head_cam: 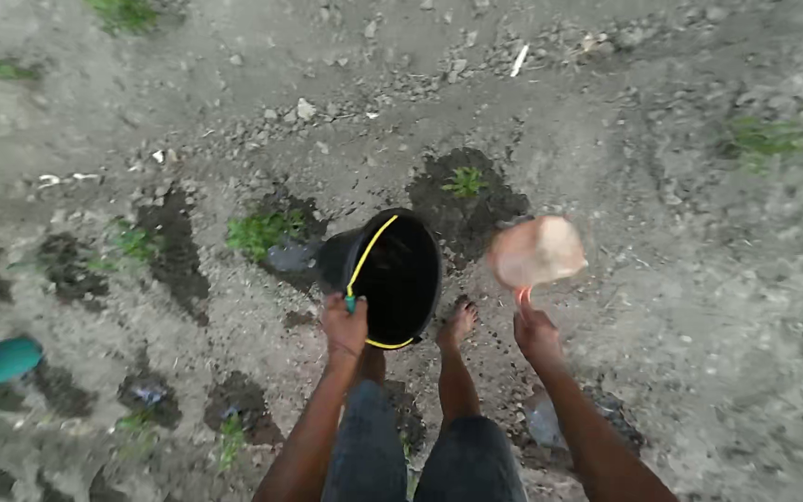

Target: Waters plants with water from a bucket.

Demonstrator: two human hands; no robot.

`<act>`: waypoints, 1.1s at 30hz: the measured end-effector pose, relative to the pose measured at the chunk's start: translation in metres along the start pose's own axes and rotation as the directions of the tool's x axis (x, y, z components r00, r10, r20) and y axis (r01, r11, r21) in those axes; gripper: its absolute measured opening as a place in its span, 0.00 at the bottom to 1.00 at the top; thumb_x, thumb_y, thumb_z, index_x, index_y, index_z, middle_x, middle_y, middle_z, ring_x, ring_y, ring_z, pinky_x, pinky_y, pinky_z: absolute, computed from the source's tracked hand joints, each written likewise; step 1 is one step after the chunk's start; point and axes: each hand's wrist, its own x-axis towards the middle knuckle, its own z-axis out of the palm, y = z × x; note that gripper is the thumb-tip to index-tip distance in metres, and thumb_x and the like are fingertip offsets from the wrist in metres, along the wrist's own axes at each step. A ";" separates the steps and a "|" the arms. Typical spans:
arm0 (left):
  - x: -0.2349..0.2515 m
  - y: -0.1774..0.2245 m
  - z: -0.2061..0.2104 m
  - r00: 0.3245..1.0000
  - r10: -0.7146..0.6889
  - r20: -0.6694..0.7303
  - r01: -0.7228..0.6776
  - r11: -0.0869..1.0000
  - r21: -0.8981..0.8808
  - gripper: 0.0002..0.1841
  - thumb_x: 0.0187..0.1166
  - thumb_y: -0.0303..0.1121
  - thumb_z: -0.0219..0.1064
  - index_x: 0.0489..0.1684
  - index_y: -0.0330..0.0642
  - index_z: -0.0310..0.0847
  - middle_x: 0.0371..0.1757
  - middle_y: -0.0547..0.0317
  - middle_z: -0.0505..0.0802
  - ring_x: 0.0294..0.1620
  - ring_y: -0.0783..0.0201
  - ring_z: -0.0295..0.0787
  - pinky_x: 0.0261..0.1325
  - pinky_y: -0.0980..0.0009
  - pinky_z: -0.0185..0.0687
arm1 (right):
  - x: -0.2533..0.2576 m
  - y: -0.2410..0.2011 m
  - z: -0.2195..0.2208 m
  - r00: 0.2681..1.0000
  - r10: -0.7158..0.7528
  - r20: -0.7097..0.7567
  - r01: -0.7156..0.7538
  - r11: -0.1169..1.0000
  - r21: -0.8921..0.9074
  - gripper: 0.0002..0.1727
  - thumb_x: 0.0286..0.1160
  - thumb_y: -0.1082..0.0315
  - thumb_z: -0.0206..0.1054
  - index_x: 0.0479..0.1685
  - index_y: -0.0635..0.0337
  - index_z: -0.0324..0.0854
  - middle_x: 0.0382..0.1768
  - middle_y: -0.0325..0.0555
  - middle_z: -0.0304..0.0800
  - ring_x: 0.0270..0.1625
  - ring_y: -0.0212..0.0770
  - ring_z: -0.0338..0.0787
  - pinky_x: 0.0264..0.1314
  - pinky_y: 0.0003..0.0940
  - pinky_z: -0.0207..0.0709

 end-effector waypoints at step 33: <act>0.027 -0.294 -0.074 0.694 -0.700 -0.166 0.498 0.634 -0.592 0.17 0.83 0.31 0.66 0.59 0.23 0.80 0.39 0.41 0.88 0.36 0.58 0.82 0.47 0.56 0.81 | 0.070 -0.295 0.095 0.711 -0.166 0.683 -0.355 0.755 0.552 0.18 0.78 0.75 0.60 0.66 0.64 0.76 0.20 0.33 0.75 0.14 0.25 0.69 0.15 0.21 0.65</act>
